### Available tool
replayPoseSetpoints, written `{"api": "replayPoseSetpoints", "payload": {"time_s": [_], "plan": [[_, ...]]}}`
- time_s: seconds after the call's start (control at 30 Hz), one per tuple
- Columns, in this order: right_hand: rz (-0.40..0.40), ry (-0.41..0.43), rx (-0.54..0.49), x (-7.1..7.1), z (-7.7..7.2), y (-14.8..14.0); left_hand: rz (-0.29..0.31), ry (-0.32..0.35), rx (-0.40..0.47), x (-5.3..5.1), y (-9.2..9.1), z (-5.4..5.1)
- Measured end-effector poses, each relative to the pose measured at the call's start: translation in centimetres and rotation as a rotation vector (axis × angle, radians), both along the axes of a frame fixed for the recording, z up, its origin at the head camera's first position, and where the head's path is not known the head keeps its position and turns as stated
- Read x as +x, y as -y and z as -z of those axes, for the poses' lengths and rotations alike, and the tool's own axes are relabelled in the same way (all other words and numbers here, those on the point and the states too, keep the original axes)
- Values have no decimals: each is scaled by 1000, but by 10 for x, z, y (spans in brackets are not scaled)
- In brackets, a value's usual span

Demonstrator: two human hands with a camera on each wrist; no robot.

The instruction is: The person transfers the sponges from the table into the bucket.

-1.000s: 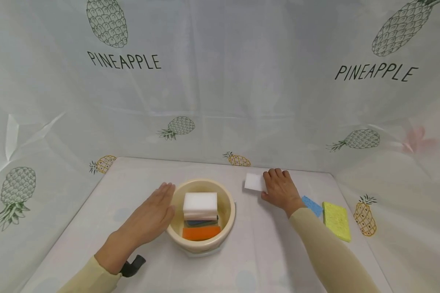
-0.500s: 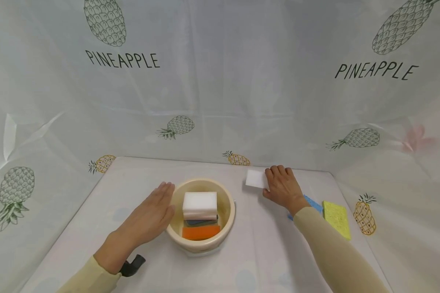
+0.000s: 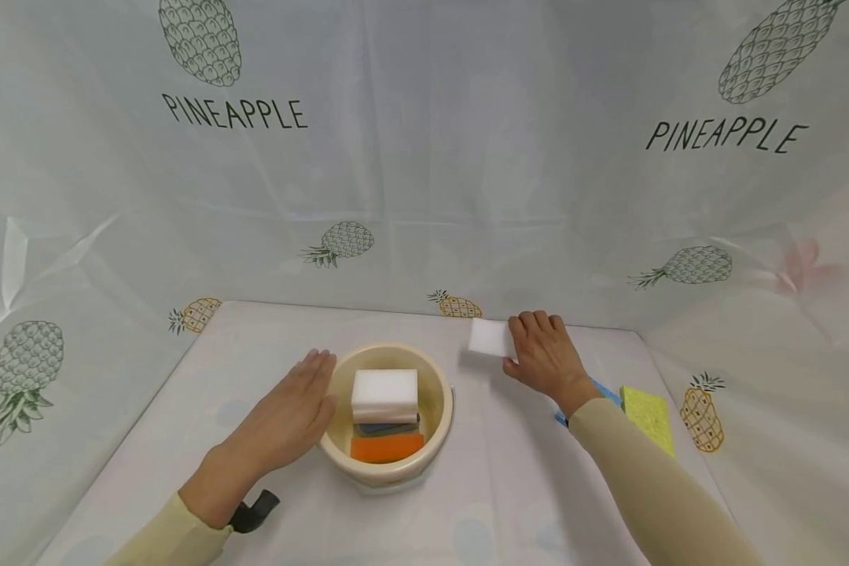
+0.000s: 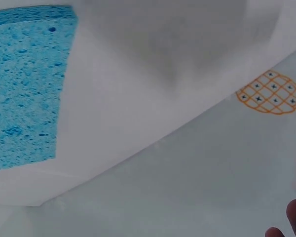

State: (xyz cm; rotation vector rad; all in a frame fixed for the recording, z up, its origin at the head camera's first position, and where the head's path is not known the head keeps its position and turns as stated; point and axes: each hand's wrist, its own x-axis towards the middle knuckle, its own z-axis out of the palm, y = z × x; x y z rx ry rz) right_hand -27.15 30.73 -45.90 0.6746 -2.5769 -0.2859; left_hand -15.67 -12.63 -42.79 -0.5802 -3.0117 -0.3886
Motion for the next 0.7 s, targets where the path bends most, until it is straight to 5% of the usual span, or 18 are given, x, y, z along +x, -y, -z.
{"api": "replayPoseSetpoints", "payload": {"time_s": [0.47, 0.7], "plan": [[-62, -31, -148, 16, -44, 39, -8, 15, 5, 0, -1, 0], [-165, -35, -207, 31, -67, 75, -6, 12, 14, 0, 0, 1]]}}
